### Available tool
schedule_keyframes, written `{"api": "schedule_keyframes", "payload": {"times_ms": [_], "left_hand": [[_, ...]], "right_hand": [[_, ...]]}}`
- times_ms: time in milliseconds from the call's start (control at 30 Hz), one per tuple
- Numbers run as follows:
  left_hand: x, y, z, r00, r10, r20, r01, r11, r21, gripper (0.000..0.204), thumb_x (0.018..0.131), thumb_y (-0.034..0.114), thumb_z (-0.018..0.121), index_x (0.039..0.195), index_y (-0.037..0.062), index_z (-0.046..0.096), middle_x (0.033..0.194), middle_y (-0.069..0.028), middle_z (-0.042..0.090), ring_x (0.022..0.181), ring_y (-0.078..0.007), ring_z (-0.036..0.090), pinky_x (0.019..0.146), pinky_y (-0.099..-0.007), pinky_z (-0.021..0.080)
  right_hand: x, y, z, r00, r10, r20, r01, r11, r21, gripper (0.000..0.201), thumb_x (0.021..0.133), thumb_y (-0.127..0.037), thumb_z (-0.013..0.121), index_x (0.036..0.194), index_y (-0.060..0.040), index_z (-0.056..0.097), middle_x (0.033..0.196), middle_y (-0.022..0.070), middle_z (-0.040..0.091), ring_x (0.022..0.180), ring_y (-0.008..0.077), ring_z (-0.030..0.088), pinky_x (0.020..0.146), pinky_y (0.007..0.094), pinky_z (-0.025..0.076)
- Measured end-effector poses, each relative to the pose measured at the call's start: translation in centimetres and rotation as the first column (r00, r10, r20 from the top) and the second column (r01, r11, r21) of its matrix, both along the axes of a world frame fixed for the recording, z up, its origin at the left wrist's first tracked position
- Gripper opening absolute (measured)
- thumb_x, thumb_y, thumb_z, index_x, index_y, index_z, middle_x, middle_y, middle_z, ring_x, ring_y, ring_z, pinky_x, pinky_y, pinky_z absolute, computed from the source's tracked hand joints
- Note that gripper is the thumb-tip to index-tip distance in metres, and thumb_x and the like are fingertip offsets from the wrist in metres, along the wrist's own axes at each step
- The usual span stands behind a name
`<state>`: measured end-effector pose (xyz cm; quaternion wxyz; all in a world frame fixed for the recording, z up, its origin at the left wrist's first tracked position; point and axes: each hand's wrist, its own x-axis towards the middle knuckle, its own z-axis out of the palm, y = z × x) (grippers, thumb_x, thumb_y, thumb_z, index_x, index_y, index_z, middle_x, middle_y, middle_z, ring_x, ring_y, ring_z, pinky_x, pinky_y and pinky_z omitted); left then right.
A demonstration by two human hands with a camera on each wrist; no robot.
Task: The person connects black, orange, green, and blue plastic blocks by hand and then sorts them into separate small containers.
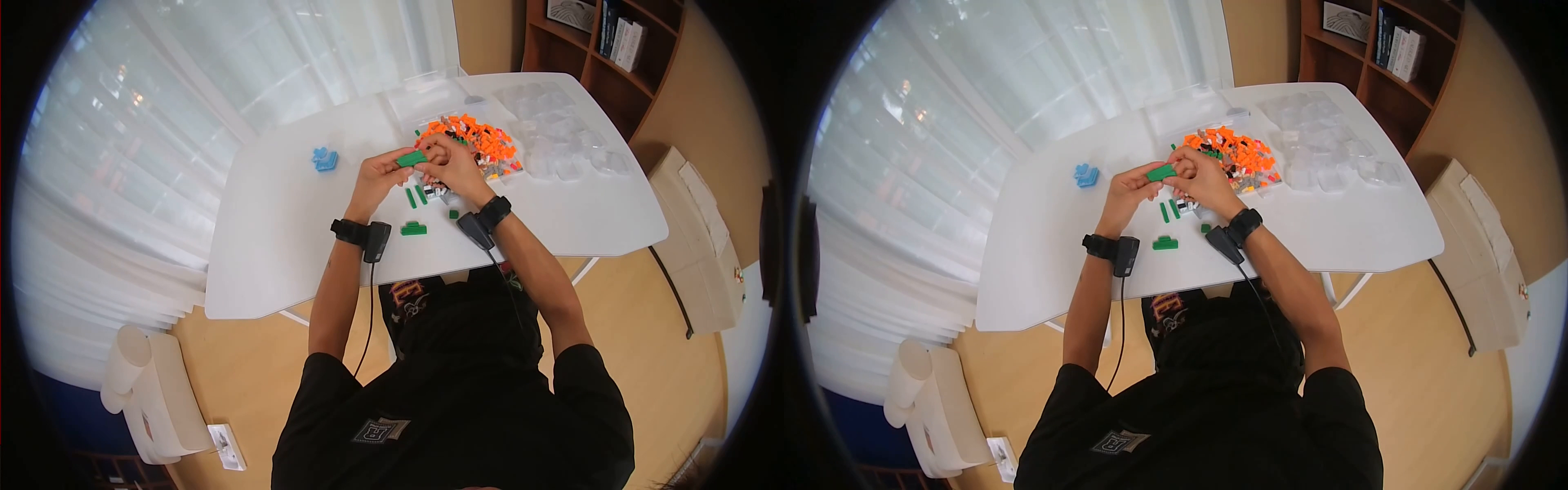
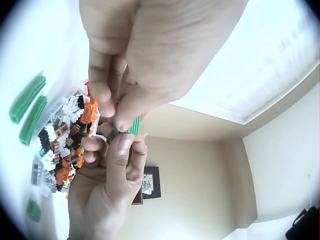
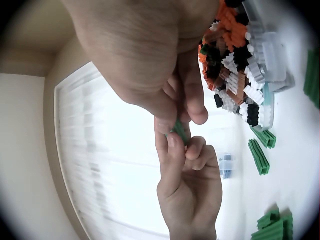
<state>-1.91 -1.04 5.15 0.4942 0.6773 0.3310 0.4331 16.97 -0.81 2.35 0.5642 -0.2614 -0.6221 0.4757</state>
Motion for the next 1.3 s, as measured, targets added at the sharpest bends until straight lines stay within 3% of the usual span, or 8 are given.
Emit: {"api": "schedule_keyframes", "payload": {"times_ms": [267,333,433,667,833,967,1167,1300], "left_hand": [[0.5,-0.1,-0.1,0.999,-0.046,-0.005,0.046,0.999,0.005,0.032,0.092,0.009,0.057,0.123,0.0003,0.059,0.074,0.002,0.057,0.06,-0.0041,0.045,0.054,-0.019,0.037],[1.2,0.0,-0.9,0.996,0.088,0.035,-0.087,0.996,-0.019,0.025,0.098,0.02,0.051,0.112,0.002,0.06,0.066,0.0034,0.05,0.055,-0.002,0.041,0.047,-0.017,0.032],[1.2,0.5,-1.5,0.999,0.032,-0.034,-0.034,0.996,-0.081,0.024,0.099,0.025,0.049,0.1,0.0025,0.057,0.064,0.0034,0.049,0.051,-0.0015,0.04,0.046,-0.0169,0.032],[0.9,0.5,-1.4,1.0,0.026,-0.018,-0.027,0.997,-0.07,0.023,0.1,0.025,0.048,0.095,0.0036,0.056,0.065,0.003,0.05,0.049,-0.0009,0.038,0.044,-0.0164,0.03],[1.1,0.3,-1.2,0.998,0.002,-0.057,-0.005,0.999,-0.044,0.021,0.1,0.021,0.047,0.097,0.0025,0.057,0.066,0.0006,0.054,0.046,-0.0023,0.041,0.041,-0.0172,0.032],[0.9,0.3,-1.1,0.994,0.004,-0.11,-0.009,0.999,-0.039,0.02,0.1,0.02,0.047,0.096,0.0023,0.057,0.066,0.0008,0.054,0.047,-0.0021,0.041,0.042,-0.0173,0.033],[0.6,0.7,-1.7,0.997,-0.047,-0.069,0.044,0.998,-0.047,0.018,0.099,0.018,0.048,0.096,0.0028,0.057,0.066,0.0009,0.054,0.048,-0.0019,0.04,0.043,-0.0174,0.032],[0.7,0.4,-1.3,0.998,-0.047,-0.051,0.044,0.997,-0.057,0.019,0.099,0.019,0.048,0.093,0.0033,0.056,0.066,0.001,0.054,0.047,-0.002,0.039,0.043,-0.0178,0.03]], "right_hand": [[-0.2,0.1,-0.1,1.0,-0.025,0.013,0.025,1.0,0.011,0.026,0.08,0.0,0.07,0.1,-0.0016,0.053,0.068,0.0023,0.061,0.059,0.0064,0.061,0.049,0.0198,0.047],[-0.2,-0.2,0.2,0.996,-0.016,0.086,0.02,0.999,-0.042,0.029,0.083,0.003,0.067,0.107,-0.0029,0.051,0.071,0.0031,0.062,0.061,0.0078,0.062,0.054,0.0203,0.049],[-0.5,-0.7,0.3,0.996,0.037,0.084,-0.035,0.999,-0.032,0.024,0.086,0.001,0.064,0.106,-0.0033,0.052,0.069,0.0025,0.061,0.058,0.0073,0.06,0.052,0.0204,0.048],[-0.8,-0.1,-0.5,0.998,0.067,-0.017,-0.068,0.996,-0.063,0.016,0.091,-0.002,0.058,0.106,-0.0035,0.052,0.07,0.0027,0.061,0.057,0.0059,0.058,0.051,0.0201,0.048],[-0.8,-0.4,-0.2,0.996,-0.087,0.019,0.088,0.995,-0.04,0.015,0.09,-0.002,0.059,0.103,-0.0024,0.053,0.071,0.0009,0.061,0.057,0.0045,0.056,0.052,0.0193,0.048],[-0.8,0.1,-0.9,0.995,-0.091,0.051,0.093,0.995,-0.046,0.01,0.091,-0.004,0.059,0.099,-0.0019,0.055,0.07,0.0003,0.061,0.057,0.004,0.055,0.051,0.0188,0.046],[-0.4,0.2,-0.8,0.999,-0.03,0.028,0.032,0.996,-0.088,0.008,0.09,-0.008,0.062,0.09,-0.0034,0.055,0.066,0.0014,0.061,0.054,0.0052,0.055,0.046,0.02,0.043],[-0.2,0.6,-1.0,0.989,0.078,-0.128,-0.095,0.987,-0.131,0.009,0.091,-0.009,0.061,0.086,-0.004,0.056,0.068,0.002,0.061,0.055,0.0058,0.056,0.048,0.0204,0.043]]}}
